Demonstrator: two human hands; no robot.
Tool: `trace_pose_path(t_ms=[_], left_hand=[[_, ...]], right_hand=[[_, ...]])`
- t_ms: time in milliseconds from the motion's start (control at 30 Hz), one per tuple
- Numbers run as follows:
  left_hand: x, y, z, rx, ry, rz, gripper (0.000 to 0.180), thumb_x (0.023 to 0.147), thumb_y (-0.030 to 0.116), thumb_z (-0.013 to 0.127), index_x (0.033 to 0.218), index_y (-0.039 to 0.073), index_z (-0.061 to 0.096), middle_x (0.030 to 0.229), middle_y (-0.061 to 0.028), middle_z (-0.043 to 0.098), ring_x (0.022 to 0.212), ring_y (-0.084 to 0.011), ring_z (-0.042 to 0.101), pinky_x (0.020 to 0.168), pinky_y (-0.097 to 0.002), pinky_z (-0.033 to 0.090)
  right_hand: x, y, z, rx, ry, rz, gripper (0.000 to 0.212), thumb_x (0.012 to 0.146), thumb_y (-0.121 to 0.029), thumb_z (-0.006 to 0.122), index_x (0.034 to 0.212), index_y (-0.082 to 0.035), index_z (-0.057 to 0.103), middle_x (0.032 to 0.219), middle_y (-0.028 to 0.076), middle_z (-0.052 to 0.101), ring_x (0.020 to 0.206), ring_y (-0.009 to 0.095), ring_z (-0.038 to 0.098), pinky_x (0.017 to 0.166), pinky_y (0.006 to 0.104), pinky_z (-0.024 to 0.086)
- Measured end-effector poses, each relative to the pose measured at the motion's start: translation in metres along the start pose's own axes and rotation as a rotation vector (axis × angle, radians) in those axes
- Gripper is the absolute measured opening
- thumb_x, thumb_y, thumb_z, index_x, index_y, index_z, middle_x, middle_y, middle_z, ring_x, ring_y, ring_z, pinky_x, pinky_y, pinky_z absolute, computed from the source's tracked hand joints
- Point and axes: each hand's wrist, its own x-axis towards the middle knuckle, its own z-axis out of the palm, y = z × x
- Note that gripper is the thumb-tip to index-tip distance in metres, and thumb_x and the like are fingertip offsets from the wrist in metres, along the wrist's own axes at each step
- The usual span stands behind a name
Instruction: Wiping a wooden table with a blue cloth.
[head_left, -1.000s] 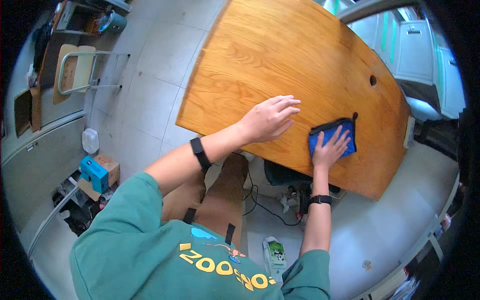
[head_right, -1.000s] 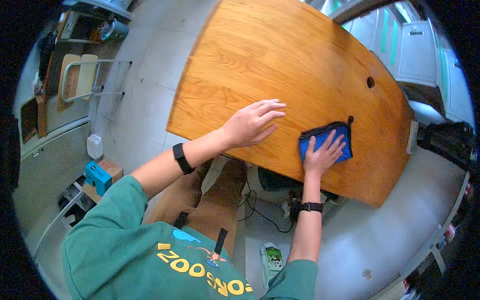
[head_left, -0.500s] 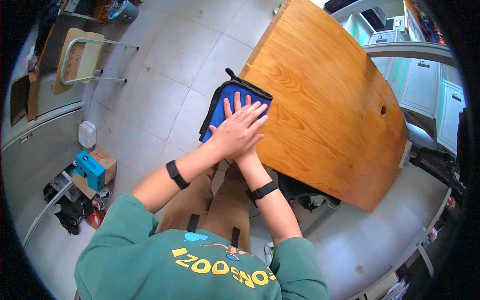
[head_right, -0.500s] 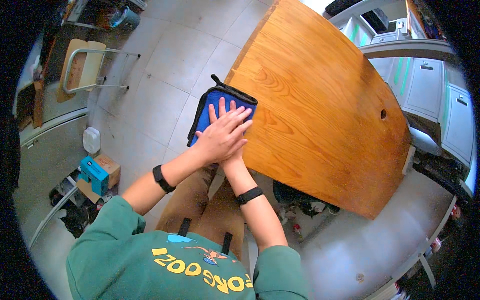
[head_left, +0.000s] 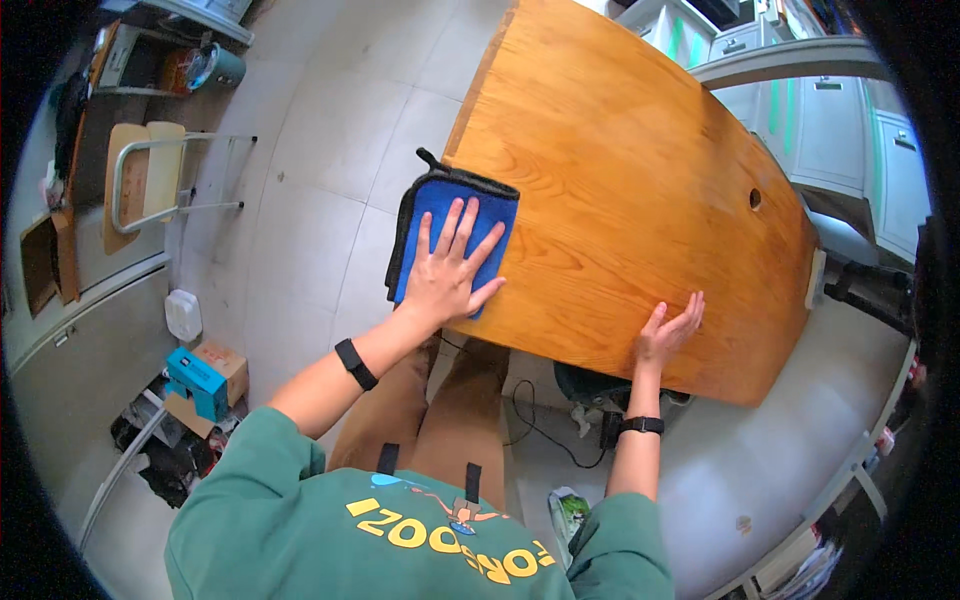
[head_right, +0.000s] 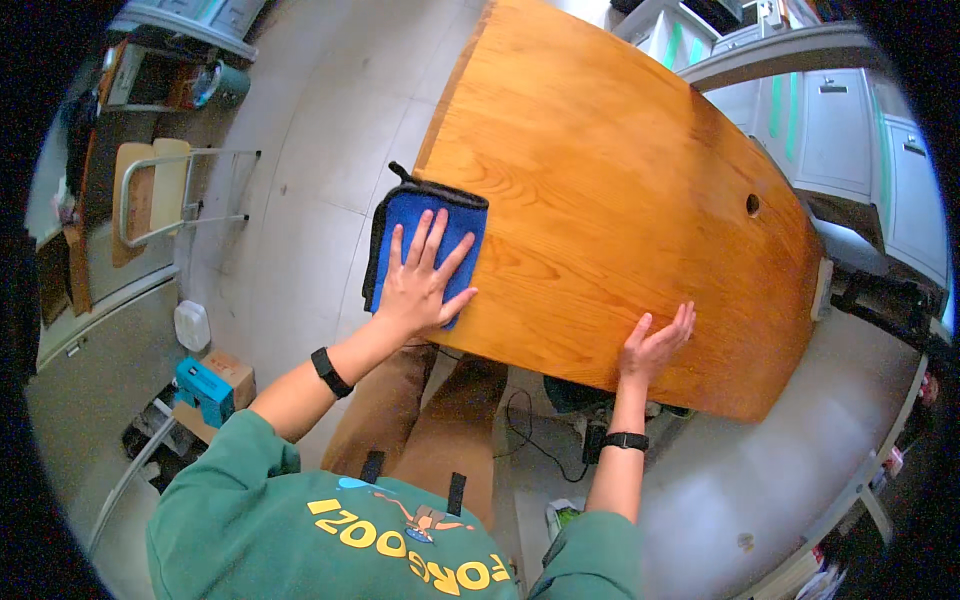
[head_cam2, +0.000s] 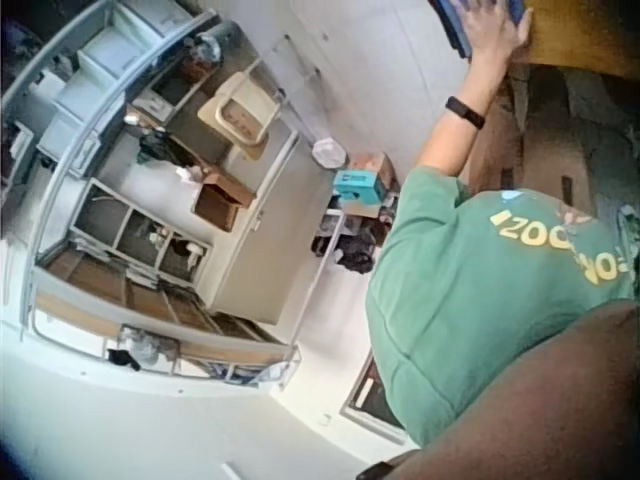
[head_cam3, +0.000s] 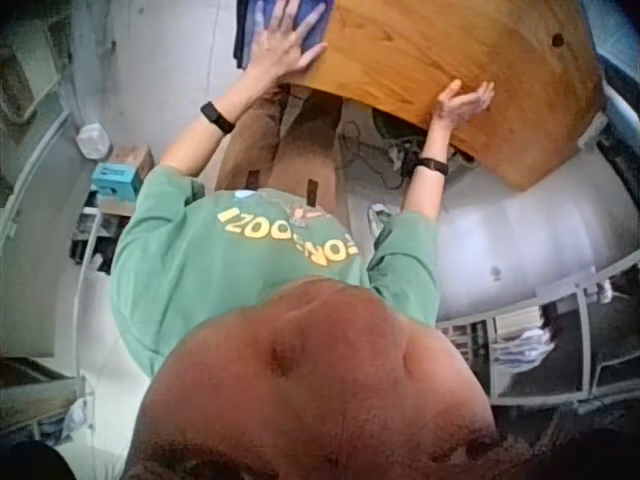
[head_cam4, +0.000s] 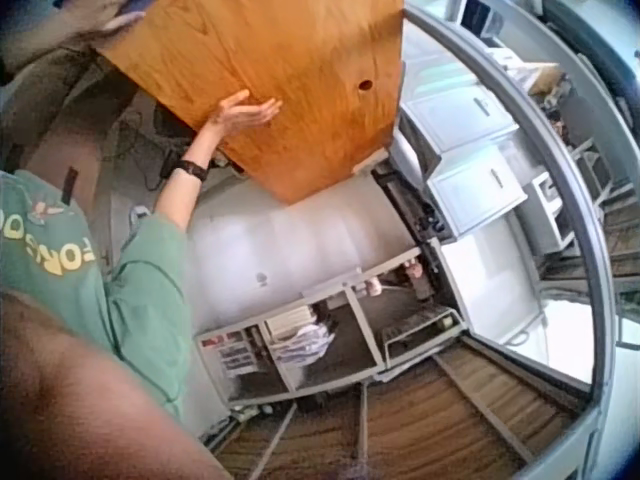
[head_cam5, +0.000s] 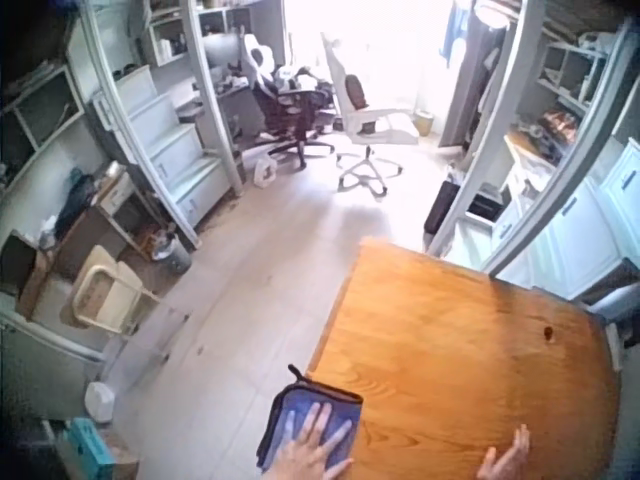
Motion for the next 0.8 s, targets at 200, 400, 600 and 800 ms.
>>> trace_pose_path(t_ms=[200,400,600,800], left_hand=[[0.128,-0.020,0.005,0.063,0.149,0.027,0.079,0.098,0.061,0.063,0.165,0.023,0.045,0.174,-0.0220,0.028,0.163,-0.0375,0.024,0.129,-0.0649,0.014],[0.280,-0.047,0.022,0.144,0.283,0.018,0.076,0.103,0.065,0.053,0.168,0.028,0.037,0.175,-0.0190,0.027,0.164,-0.0367,0.021,0.129,-0.0664,0.014],[0.361,-0.071,0.029,0.245,0.275,0.070,0.081,0.103,0.071,0.047,0.171,0.030,0.029,0.179,-0.0166,0.021,0.166,-0.0343,0.016,0.132,-0.0635,0.011],[0.331,-0.057,0.017,0.174,0.194,0.168,0.080,0.103,0.066,0.052,0.170,0.026,0.034,0.178,-0.0166,0.024,0.165,-0.0352,0.019,0.132,-0.0619,0.012]], right_hand=[[-0.009,0.011,0.010,0.053,-0.042,0.192,0.061,0.107,-0.032,0.055,0.156,0.001,0.041,0.168,0.023,0.038,0.156,0.043,0.034,0.130,0.0578,0.024],[-0.002,0.008,0.008,0.041,-0.080,0.194,0.060,0.105,-0.033,0.056,0.153,0.000,0.044,0.168,0.022,0.039,0.157,0.042,0.034,0.130,0.0587,0.024],[-0.003,0.008,0.008,0.042,-0.094,0.239,0.063,0.104,-0.035,0.057,0.155,-0.002,0.041,0.169,0.021,0.038,0.157,0.041,0.034,0.130,0.0600,0.023],[0.000,0.010,0.005,0.044,-0.083,0.218,0.063,0.104,-0.035,0.058,0.155,-0.002,0.042,0.170,0.019,0.037,0.158,0.040,0.033,0.130,0.0605,0.023]])
